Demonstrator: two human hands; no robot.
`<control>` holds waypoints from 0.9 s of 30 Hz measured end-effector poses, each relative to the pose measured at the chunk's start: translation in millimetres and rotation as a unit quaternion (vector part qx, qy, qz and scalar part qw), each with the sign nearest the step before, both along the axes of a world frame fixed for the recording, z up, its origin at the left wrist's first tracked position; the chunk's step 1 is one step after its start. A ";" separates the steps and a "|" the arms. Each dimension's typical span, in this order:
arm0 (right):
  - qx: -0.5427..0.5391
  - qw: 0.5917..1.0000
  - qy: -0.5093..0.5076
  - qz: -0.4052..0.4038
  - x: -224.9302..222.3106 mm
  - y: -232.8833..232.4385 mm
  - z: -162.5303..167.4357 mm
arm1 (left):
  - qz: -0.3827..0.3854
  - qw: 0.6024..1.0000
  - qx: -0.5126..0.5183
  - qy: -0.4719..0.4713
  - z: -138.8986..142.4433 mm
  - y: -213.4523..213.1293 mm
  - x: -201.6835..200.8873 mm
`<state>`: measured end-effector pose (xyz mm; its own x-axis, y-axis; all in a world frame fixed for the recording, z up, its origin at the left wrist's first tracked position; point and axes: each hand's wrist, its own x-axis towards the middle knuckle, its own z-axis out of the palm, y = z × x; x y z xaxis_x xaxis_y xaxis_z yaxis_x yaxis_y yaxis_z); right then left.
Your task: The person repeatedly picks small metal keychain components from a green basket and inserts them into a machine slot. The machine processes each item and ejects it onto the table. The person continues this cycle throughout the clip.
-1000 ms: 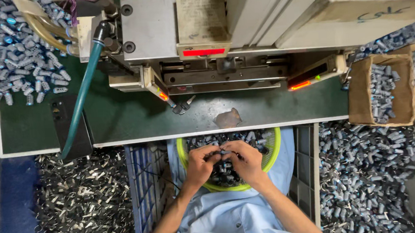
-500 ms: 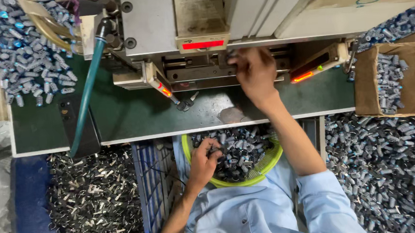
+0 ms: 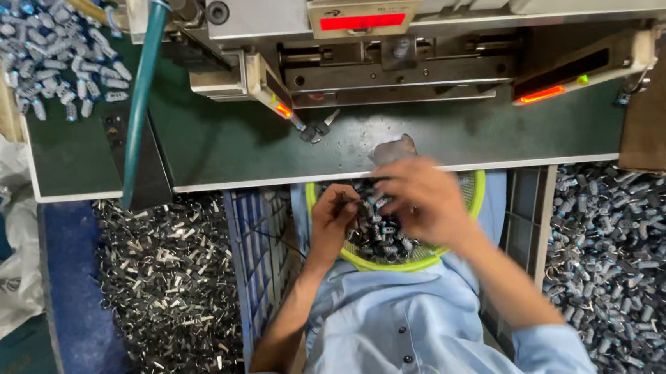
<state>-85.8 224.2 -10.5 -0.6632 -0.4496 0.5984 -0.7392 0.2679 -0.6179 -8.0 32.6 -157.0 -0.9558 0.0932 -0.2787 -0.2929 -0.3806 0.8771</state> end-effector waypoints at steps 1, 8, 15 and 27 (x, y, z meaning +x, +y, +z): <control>0.071 0.995 -0.055 -0.044 18.1 -5.0 -11.6 | 0.009 1.000 0.011 -0.008 4.3 -0.2 1.1; -0.013 0.962 -0.205 -0.183 63.0 -3.0 -75.8 | -0.081 0.991 -0.093 0.058 40.8 6.8 -2.1; -0.278 0.862 -0.401 -0.138 79.6 -3.3 -106.0 | -0.015 0.918 -0.287 0.274 72.5 12.2 -11.6; -0.368 0.860 -0.295 -0.193 46.9 32.3 -107.8 | -0.092 0.992 0.068 -0.051 68.6 7.5 1.3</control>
